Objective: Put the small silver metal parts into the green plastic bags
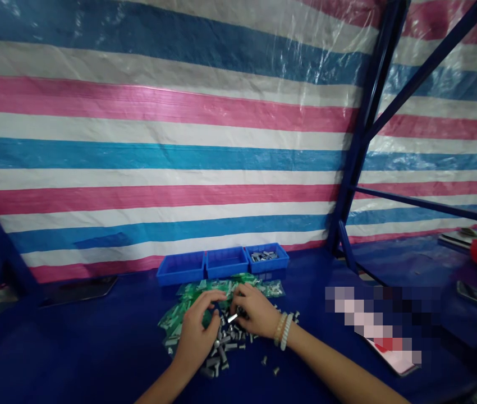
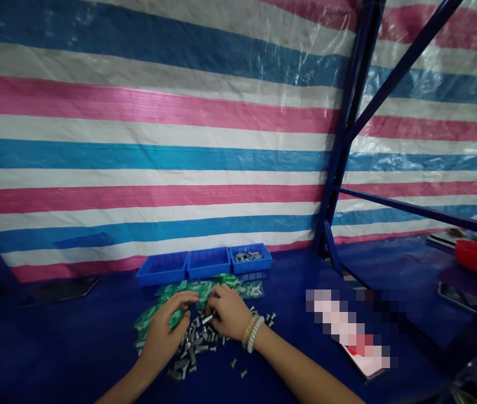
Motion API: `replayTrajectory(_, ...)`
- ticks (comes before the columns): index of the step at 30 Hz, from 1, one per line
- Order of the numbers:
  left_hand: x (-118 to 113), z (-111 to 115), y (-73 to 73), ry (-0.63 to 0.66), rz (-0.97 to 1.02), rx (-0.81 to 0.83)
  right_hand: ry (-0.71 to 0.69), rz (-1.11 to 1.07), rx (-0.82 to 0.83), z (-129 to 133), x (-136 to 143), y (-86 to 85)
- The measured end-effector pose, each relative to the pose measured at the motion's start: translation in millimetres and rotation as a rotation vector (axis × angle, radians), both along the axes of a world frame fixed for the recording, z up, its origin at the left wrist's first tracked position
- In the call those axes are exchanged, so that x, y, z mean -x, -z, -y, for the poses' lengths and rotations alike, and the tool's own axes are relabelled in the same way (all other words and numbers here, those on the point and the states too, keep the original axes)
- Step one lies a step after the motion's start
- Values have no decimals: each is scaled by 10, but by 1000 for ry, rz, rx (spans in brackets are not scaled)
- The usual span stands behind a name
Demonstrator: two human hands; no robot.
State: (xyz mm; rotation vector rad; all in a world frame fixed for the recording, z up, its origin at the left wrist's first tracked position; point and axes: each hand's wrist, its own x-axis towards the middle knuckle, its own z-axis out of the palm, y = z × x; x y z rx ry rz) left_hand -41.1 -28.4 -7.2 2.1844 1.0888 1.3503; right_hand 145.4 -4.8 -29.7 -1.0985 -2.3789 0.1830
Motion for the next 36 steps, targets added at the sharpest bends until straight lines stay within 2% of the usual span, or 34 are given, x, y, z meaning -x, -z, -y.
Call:
replayTrajectory(4, -22, 41, 23, -2, 34, 69, 12, -344, 48, 81, -57, -28)
replayTrajectory(8, -67, 96, 62, 38, 92, 214, 71, -548, -55, 190, -42, -126)
replayTrajectory(11, -103, 129, 104, 98, 141, 358, 48, -560, -130, 271, 6, -183)
replayTrajectory(16, -129, 130, 139, 226, 268, 664, -45, -500, -142, 344, 34, -198)
replayTrajectory(18, -122, 118, 124, 243, 361, 722, -48, -508, -134, 337, 21, -192)
replayTrajectory(21, -102, 122, 69, 161, 445, 660, -15, -562, -112, 295, 1, -171)
replayTrajectory(25, -95, 188, -10, 115, 376, 485, 57, -725, 40, 239, 34, -105)
replayTrajectory(28, -104, 228, -30, 158, 262, 400, -9, -885, 224, 224, 94, -44)
replayTrajectory(30, -92, 217, -41, 162, 228, 361, -48, -949, 282, 210, 105, -25)
replayTrajectory(33, -29, 133, -86, 123, 208, 300, 4, -931, 198, 125, 15, -62)
replayTrajectory(36, 61, -1, -131, 78, 157, 251, 155, -759, -45, -87, -203, -165)
